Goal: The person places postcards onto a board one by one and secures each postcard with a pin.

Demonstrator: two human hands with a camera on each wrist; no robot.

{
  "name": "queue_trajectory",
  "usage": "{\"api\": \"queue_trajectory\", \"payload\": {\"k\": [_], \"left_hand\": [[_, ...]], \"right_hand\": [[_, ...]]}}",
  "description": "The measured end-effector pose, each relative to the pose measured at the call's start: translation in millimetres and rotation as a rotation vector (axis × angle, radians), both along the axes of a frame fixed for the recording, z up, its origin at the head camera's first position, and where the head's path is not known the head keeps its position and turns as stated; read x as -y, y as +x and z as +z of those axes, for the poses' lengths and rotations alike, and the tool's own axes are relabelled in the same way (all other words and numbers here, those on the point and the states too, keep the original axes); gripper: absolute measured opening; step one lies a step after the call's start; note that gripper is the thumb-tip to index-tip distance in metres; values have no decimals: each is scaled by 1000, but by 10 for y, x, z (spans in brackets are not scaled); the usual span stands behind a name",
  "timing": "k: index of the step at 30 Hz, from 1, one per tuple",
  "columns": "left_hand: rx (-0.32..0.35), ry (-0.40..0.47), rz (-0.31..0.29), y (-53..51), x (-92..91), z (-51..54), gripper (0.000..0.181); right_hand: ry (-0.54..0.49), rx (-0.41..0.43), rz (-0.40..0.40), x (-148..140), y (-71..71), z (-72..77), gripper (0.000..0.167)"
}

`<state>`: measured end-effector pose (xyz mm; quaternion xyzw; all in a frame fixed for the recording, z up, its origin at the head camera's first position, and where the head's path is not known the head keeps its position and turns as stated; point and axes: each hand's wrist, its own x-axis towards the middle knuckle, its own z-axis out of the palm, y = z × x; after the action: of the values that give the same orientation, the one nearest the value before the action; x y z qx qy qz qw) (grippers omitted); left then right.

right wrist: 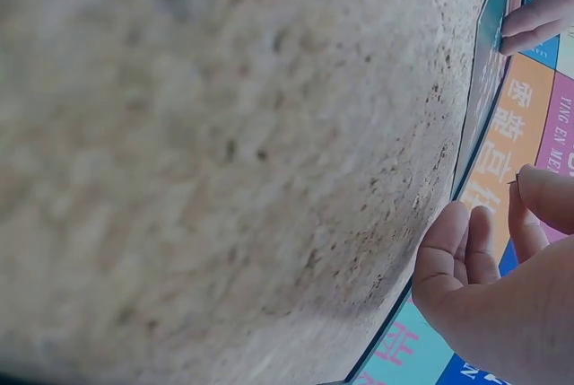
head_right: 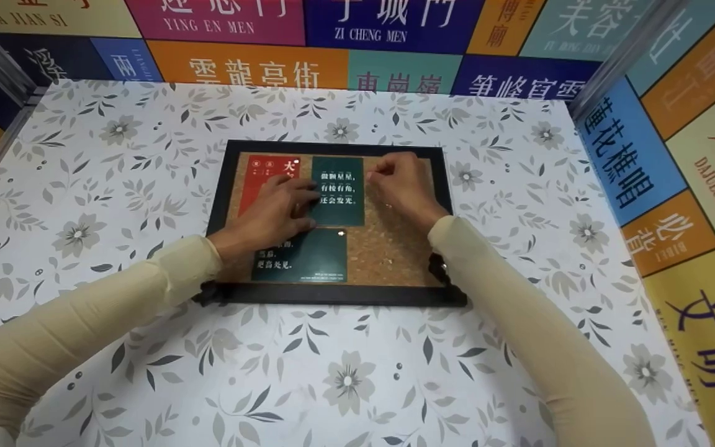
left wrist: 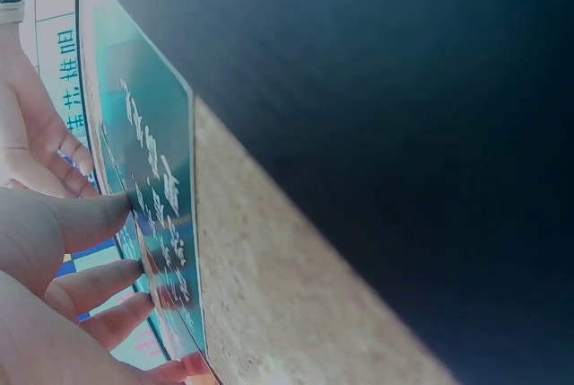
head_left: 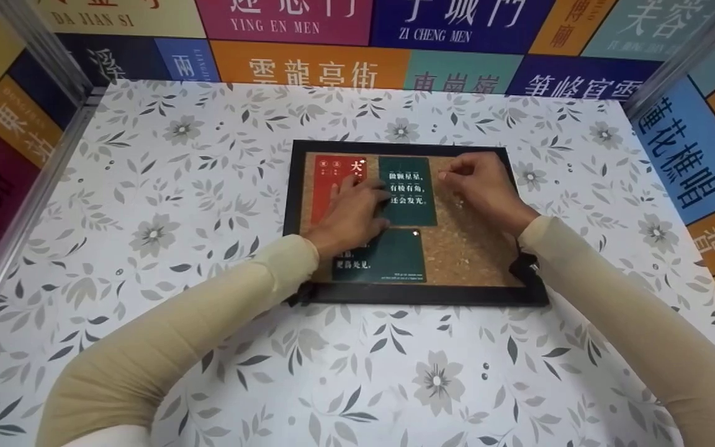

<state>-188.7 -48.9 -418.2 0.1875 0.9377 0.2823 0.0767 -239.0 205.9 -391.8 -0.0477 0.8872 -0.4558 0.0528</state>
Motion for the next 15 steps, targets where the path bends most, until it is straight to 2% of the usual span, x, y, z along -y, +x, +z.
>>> {"api": "queue_trajectory", "payload": {"k": [2, 7, 12, 15], "left_hand": [[5, -2, 0, 28, -1, 49, 58], [12, 2, 2, -17, -11, -11, 57], [9, 5, 3, -80, -10, -103, 59], [4, -4, 3, -49, -7, -60, 59]], "right_hand": [[-3, -11, -1, 16, -18, -7, 13], [-7, -33, -3, 39, -59, -28, 12], [-5, -14, -12, 63, -93, -14, 13], [-3, 5, -19, 75, -109, -5, 13]]}}
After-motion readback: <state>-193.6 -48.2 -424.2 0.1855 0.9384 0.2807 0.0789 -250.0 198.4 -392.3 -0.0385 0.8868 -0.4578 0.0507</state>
